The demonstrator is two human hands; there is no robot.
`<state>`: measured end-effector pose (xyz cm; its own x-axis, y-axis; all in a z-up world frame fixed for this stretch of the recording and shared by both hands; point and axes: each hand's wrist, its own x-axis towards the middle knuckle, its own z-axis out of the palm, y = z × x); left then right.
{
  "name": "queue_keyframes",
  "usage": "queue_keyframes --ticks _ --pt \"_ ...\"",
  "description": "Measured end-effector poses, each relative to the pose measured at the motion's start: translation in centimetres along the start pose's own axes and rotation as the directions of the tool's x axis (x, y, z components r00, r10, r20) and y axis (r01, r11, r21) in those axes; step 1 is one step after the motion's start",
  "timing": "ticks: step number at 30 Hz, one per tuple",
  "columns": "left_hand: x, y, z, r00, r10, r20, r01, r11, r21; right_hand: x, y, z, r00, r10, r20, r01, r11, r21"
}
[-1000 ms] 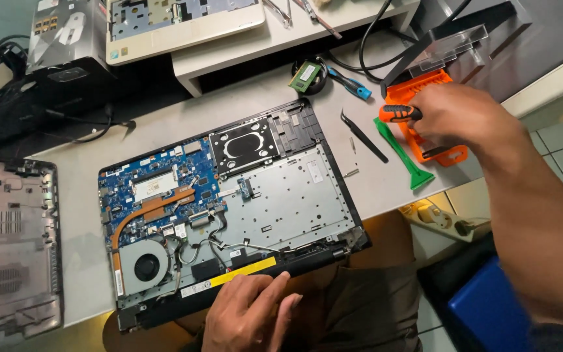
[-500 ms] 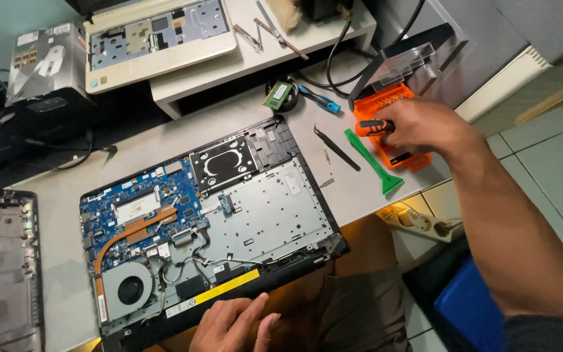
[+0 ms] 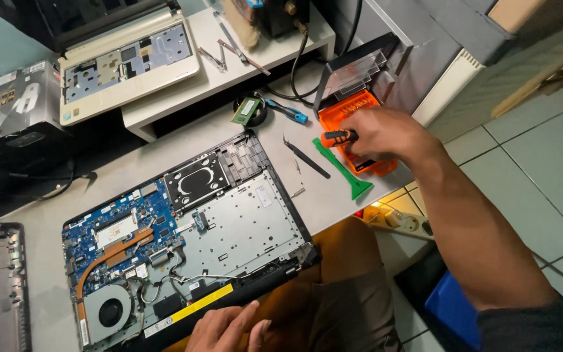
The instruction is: Disassembling a laptop by prying open the chassis and removing internal screws.
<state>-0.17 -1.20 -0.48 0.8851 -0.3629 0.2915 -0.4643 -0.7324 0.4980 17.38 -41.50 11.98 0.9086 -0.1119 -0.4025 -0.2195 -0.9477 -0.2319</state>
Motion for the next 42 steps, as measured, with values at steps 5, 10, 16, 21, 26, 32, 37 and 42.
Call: queue_keyframes --ticks 5,10,16,21,26,32,37,42 --pt "0.8 1.4 0.2 0.999 0.022 0.026 -0.022 1.000 -0.006 0.8 0.1 0.5 0.998 -0.043 -0.042 0.042 0.999 -0.011" --pt "1.8 4.4 -0.7 0.998 -0.062 -0.021 0.061 0.998 -0.016 2.9 -0.2 2.5 0.983 -0.089 -0.162 0.064 0.985 -0.157" --pt "1.5 4.5 -1.1 1.000 -0.017 -0.026 0.017 1.000 0.003 4.1 1.1 2.9 0.988 -0.140 -0.059 0.117 0.949 -0.292" --pt "1.8 5.1 -1.9 0.998 0.004 0.065 -0.001 0.998 -0.056 2.5 -1.6 0.2 0.997 -0.067 0.025 0.069 0.990 -0.124" --pt "2.0 5.6 -3.0 0.996 0.047 0.076 -0.039 0.994 -0.101 3.0 0.0 0.7 0.999 -0.020 -0.025 0.021 0.998 0.057" --pt "1.2 4.2 -2.6 0.997 0.028 0.067 -0.020 0.994 -0.109 -0.6 0.5 -1.4 0.969 -0.142 -0.203 0.226 0.841 0.492" --pt "1.1 3.5 -2.2 0.999 -0.009 0.044 0.013 0.997 -0.075 -2.3 0.3 -0.3 0.934 -0.166 -0.317 0.344 0.660 0.668" --pt "1.3 3.6 -2.2 0.997 0.041 0.072 -0.033 0.994 -0.106 -3.1 0.2 0.5 0.920 -0.028 -0.391 0.192 0.902 0.388"
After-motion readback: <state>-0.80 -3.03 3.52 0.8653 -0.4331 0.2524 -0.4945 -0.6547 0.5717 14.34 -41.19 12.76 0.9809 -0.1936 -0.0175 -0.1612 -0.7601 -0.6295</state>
